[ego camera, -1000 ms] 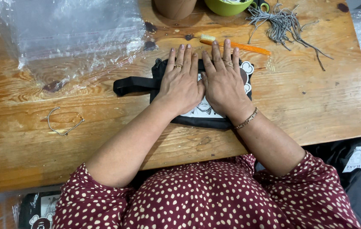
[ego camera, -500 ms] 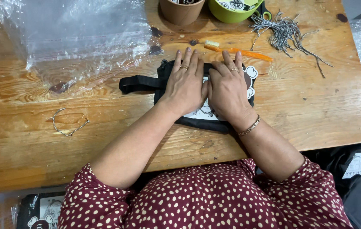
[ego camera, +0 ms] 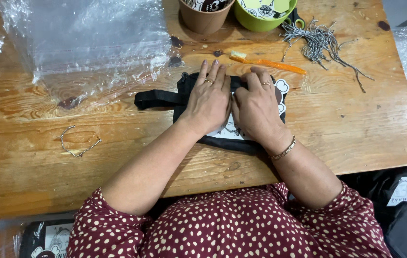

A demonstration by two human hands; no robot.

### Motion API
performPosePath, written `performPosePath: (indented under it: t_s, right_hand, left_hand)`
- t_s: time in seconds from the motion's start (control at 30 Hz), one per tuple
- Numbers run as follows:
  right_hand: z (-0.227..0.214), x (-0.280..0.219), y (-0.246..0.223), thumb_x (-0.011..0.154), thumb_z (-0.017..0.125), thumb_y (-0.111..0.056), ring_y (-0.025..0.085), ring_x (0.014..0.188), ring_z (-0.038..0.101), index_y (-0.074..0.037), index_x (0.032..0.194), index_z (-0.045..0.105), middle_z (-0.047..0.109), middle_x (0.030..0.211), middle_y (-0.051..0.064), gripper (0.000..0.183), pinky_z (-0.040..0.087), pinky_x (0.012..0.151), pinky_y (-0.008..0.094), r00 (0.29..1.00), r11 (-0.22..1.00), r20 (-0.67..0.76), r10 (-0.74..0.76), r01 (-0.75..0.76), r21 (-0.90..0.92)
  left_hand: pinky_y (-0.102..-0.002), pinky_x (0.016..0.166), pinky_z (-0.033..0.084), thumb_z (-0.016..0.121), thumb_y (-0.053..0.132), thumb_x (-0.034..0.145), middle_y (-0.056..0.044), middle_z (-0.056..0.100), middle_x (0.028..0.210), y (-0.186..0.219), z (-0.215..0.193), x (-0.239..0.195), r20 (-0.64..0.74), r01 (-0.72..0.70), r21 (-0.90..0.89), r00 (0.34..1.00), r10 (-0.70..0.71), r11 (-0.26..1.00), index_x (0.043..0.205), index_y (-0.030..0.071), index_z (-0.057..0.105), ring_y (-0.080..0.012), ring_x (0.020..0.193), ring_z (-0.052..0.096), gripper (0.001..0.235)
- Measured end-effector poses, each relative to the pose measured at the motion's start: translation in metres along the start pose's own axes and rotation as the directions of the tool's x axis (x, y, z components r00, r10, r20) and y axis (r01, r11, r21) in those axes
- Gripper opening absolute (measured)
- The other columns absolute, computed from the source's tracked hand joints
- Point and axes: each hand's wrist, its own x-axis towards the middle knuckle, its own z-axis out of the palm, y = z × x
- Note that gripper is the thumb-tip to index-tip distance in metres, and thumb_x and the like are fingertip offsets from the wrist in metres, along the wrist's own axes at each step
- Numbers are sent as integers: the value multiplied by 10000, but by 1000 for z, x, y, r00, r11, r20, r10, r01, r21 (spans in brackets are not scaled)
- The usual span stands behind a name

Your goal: The person attaches a decorative charm to a small black pouch and then places the pouch into a clear plastic bag. They smooth the bag around the pouch and seal it.

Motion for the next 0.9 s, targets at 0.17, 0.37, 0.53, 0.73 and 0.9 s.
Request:
performPosePath:
  t_s: [0.17, 0.37, 0.53, 0.73, 0.9]
  right_hand:
    - [-2, 1, 8, 873, 680, -215, 375, 1288, 517, -74, 917, 762, 577, 1152, 110, 168, 445, 1071, 492, 997, 999, 72, 34, -37, 32]
    - [-22, 13, 31, 893, 721, -199, 317, 1116, 565, -138, 976, 758, 571, 1045, 69, 110, 504, 889, 436, 998, 988, 40, 38, -43, 146]
    - [-42, 36, 70, 929, 770, -157, 326, 940, 607, -122, 965, 775, 609, 934, 92, 50, 505, 799, 434, 1000, 987, 8, 6, -8, 159]
    - [-62, 60, 87, 955, 745, -157, 263, 865, 660, -104, 970, 743, 638, 825, 47, 55, 518, 717, 411, 992, 969, 104, 77, -99, 228]
    - [-73, 98, 112, 985, 693, -87, 199, 746, 628, -25, 945, 769, 722, 864, 94, 106, 455, 629, 357, 958, 913, 249, 145, -226, 339]
  left_hand:
    - [-560, 1252, 108, 548, 275, 915, -318, 593, 1381, -2, -2, -1, -53, -34, 12, 998, 35, 999, 1248, -81, 659, -432, 1440, 419, 500]
    - [-586, 1230, 148, 586, 250, 888, -288, 590, 1395, 8, -25, 0, -30, -37, -44, 999, 36, 998, 1232, -29, 692, -456, 1433, 419, 455]
    - [-599, 1209, 218, 710, 200, 816, -255, 604, 1376, 8, -21, 1, -68, -112, -110, 992, 105, 988, 1224, 7, 708, -460, 1405, 452, 451]
    - [-436, 995, 482, 639, 230, 924, -10, 702, 1052, 1, -47, 33, -288, -154, -261, 955, 75, 953, 942, 165, 728, -266, 1079, 685, 112]
    - [-357, 804, 597, 637, 38, 956, -135, 720, 944, 5, -77, 64, -149, -85, -374, 988, 31, 924, 934, 8, 687, -242, 841, 691, 62]
